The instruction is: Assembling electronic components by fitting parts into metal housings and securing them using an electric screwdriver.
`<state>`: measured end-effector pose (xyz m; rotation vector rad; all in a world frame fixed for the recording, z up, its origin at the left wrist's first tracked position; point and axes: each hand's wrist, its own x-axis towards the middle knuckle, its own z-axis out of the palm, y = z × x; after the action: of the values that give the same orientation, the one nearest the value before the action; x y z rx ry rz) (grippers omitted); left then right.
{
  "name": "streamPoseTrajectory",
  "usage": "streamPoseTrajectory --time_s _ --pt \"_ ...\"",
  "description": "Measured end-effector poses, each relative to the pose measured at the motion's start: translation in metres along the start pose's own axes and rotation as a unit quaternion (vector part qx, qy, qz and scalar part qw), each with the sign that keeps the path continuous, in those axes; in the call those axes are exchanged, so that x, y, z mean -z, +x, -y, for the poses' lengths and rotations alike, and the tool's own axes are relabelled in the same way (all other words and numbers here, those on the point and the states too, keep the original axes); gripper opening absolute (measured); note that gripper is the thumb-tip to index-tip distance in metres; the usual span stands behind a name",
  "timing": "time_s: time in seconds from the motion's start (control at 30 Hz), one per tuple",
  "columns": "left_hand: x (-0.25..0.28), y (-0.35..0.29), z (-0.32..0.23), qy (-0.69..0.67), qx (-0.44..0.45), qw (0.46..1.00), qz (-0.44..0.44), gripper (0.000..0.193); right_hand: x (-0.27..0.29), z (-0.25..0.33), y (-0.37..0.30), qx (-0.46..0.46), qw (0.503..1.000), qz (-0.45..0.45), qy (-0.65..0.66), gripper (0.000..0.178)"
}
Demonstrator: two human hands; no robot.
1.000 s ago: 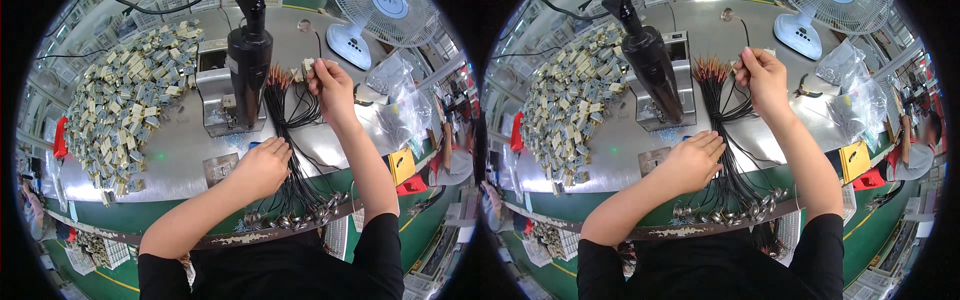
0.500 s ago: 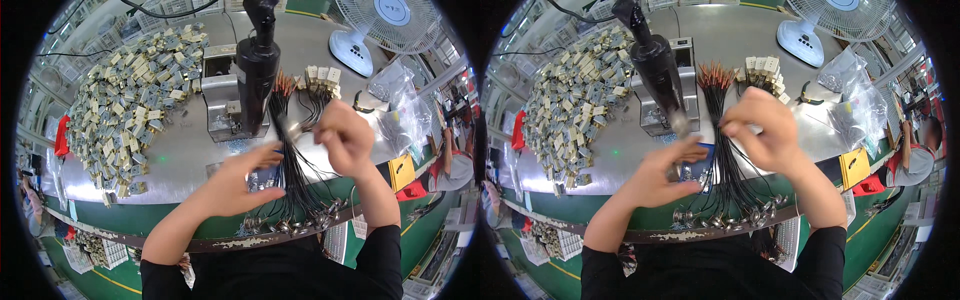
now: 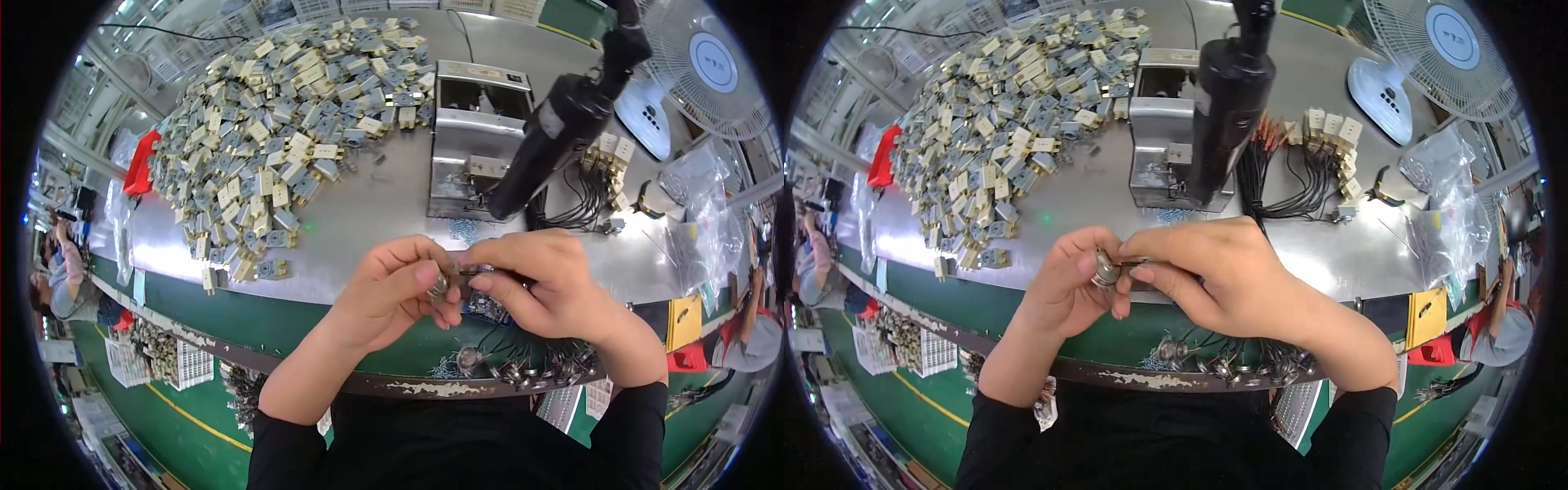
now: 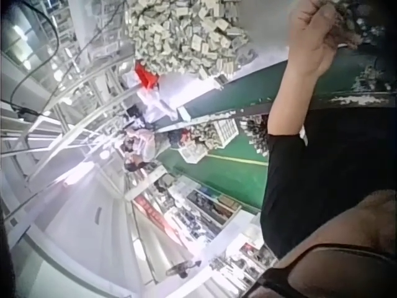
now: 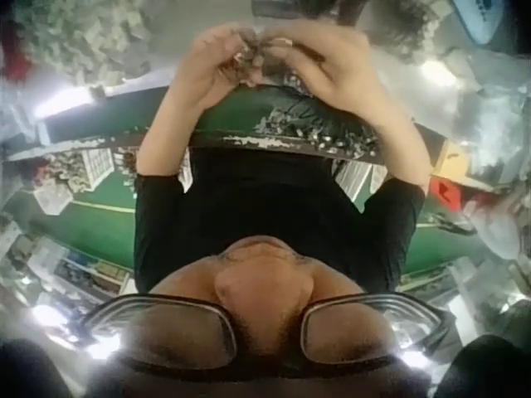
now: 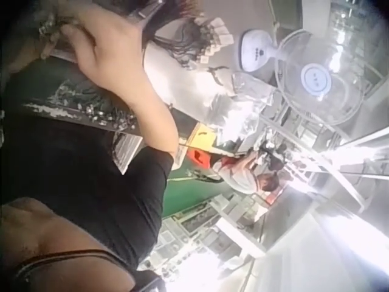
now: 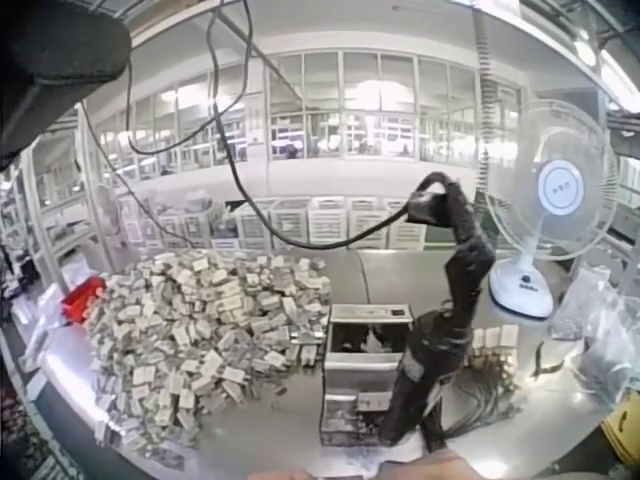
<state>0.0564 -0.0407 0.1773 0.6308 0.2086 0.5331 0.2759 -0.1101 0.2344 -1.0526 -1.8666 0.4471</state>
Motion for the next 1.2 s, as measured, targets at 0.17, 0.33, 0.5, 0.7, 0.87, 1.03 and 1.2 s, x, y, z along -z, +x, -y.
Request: streamPoseTrajectory --time_s 0.17,0.33,0.5,0.7,0.87,1.03,1.2 --pt "0.016 -0.008 -0.004 0.023 0.019 0.999 0.013 0.015 -0.007 -0.006 -0.002 -0.008 0.998 0.069 0.004 0.017" --pt "0.019 -0.013 -0.018 0.231 0.002 0.972 -0.037 0.028 -0.013 -0.022 -0.013 -0.017 0.996 0.082 0.021 0.014" --pt "0.025 -0.011 -0.013 0.279 -0.062 0.958 -0.033 0.029 -0.012 -0.022 -0.011 -0.004 0.996 0.090 -0.027 0.015" --pt "0.030 -0.004 -0.004 0.292 0.026 0.955 -0.045 0.034 -0.007 -0.029 -0.012 0.057 0.991 0.062 -0.106 0.016" --pt "0.015 -0.001 0.008 0.231 -0.031 0.972 0.023 0.038 -0.002 -0.031 -0.015 -0.038 0.998 0.044 0.012 0.012" --pt "0.014 0.003 0.009 0.223 -0.036 0.972 0.062 0.041 0.006 -0.021 -0.012 -0.129 0.983 0.051 0.124 0.006" --pt "0.012 0.002 0.010 0.193 -0.028 0.979 0.061 0.044 0.011 -0.011 -0.006 -0.127 0.987 0.071 0.069 0.006"
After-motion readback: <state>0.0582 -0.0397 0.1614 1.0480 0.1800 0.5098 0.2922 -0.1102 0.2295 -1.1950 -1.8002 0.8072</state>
